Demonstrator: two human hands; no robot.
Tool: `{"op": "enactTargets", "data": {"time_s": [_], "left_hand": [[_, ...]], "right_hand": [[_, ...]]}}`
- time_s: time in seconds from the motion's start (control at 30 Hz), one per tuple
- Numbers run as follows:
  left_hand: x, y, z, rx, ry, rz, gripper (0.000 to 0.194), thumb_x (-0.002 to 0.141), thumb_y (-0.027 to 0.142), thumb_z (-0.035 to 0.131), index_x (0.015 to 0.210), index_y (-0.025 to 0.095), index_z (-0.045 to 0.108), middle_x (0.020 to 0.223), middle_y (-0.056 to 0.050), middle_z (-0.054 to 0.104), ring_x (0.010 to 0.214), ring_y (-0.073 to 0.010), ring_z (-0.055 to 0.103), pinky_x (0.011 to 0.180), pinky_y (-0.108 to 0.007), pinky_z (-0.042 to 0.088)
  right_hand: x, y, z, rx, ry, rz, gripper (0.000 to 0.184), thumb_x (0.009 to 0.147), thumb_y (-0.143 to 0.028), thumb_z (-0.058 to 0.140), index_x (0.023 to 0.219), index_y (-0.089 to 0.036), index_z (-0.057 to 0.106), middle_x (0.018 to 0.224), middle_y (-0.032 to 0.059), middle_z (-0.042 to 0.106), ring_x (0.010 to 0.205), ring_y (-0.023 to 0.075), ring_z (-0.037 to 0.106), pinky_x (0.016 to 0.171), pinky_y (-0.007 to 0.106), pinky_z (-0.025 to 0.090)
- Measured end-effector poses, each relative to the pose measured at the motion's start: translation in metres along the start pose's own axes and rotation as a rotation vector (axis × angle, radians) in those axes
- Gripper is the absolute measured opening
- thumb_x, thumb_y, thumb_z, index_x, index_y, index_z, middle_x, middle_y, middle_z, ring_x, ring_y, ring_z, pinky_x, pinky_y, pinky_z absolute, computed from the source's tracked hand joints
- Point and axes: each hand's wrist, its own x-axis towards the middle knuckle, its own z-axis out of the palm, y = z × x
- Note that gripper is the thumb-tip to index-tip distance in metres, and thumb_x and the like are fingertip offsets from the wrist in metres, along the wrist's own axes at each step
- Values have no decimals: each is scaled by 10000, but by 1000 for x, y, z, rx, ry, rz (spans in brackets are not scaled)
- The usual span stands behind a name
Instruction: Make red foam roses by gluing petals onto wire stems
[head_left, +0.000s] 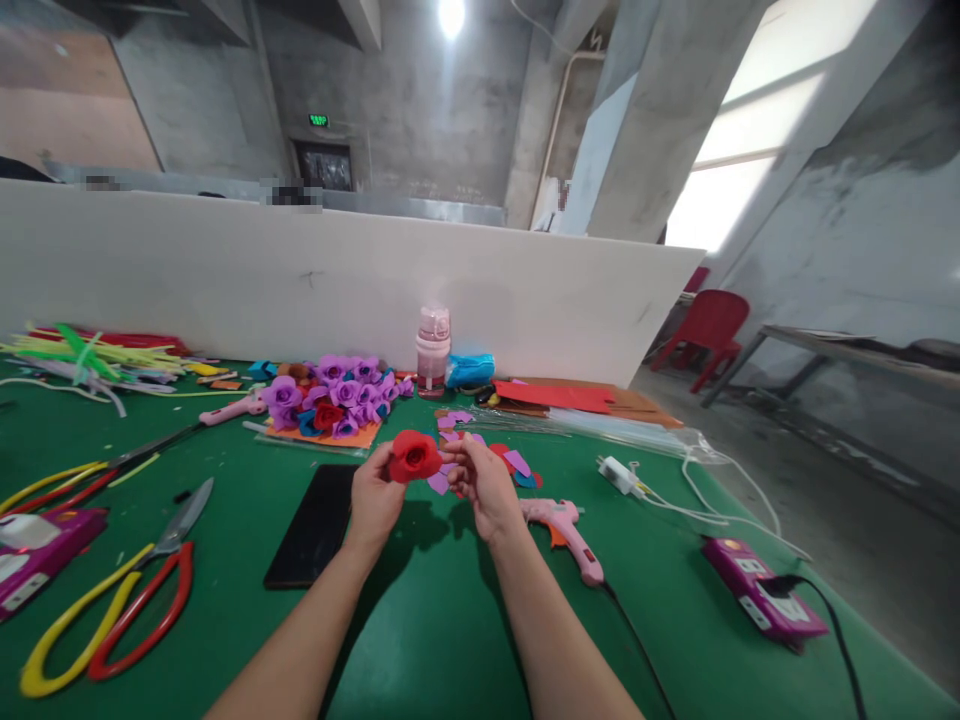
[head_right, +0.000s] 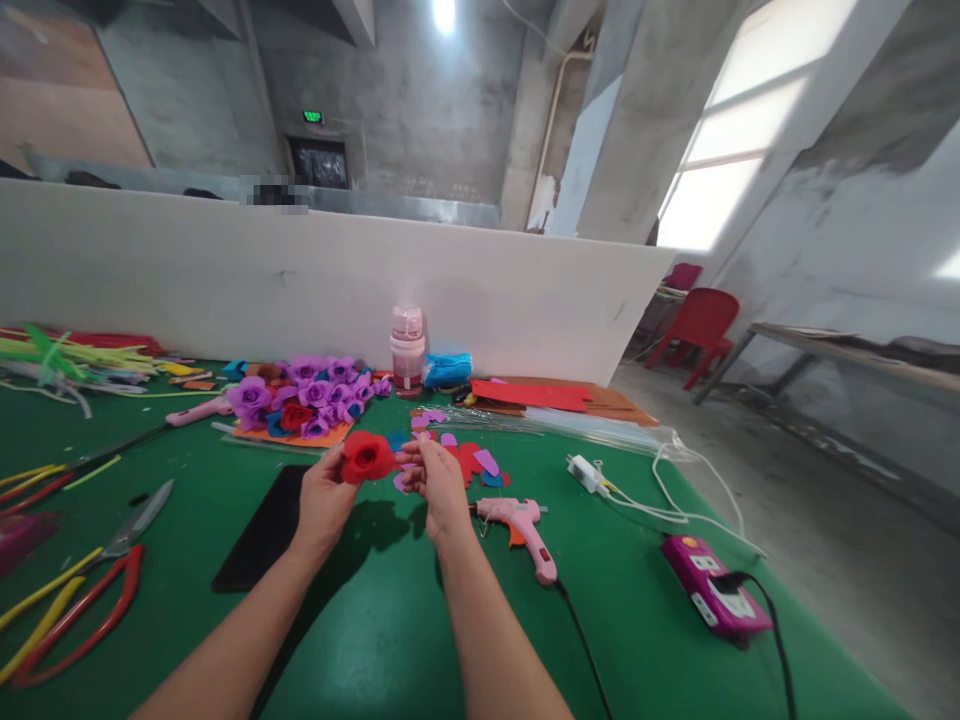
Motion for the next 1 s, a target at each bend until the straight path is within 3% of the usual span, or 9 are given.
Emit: {"op": "enactTargets", "data": {"time_s": [0.17, 0.43, 0.63, 0.8, 1.0], "left_hand": [[2, -1, -2, -56, -64, -18, 176, 665, 186, 660, 837, 169, 699, 797, -6, 704, 740, -147, 618, 716, -241, 483], [2, 3, -3, -12, 9, -110, 238, 627, 239, 703, 848, 152, 685, 738, 5, 683, 673, -136, 603, 646, -223, 478], [3, 1, -2, -27, 64, -162, 304, 614, 195, 687, 913, 146, 662, 773, 5, 680, 642, -118, 587, 588, -201, 458], [1, 4, -3, -30, 53, -198, 180, 628, 205, 666, 787, 165, 593, 526, 78, 536, 432, -77, 463, 418, -174, 354], [-1, 9, -4, 48, 67, -132, 120, 633, 193, 651, 697, 164, 553, 559, 71, 538, 485, -77, 470, 458, -169, 361]], "right_hand": [[0, -2, 0, 118, -61, 141, 378, 662, -501, 694, 734, -132, 657, 631, 17, 647, 512, 83, 578, 480, 184, 456], [3, 1, -5, 42, 61, -49, 345, 630, -482, 700, 718, -151, 656, 652, 15, 665, 485, 67, 535, 472, 177, 420], [0, 10, 3, -13, -86, -3, 338, 646, -470, 689, 712, -141, 644, 640, 10, 642, 473, 64, 525, 457, 174, 400], [-10, 12, 14, 118, -186, 96, 346, 607, -441, 751, 772, -158, 638, 659, -14, 632, 505, 69, 556, 485, 172, 438], [-15, 13, 18, 125, -242, 101, 362, 586, -401, 801, 781, -163, 610, 523, -34, 601, 473, 68, 536, 501, 161, 446]]}}
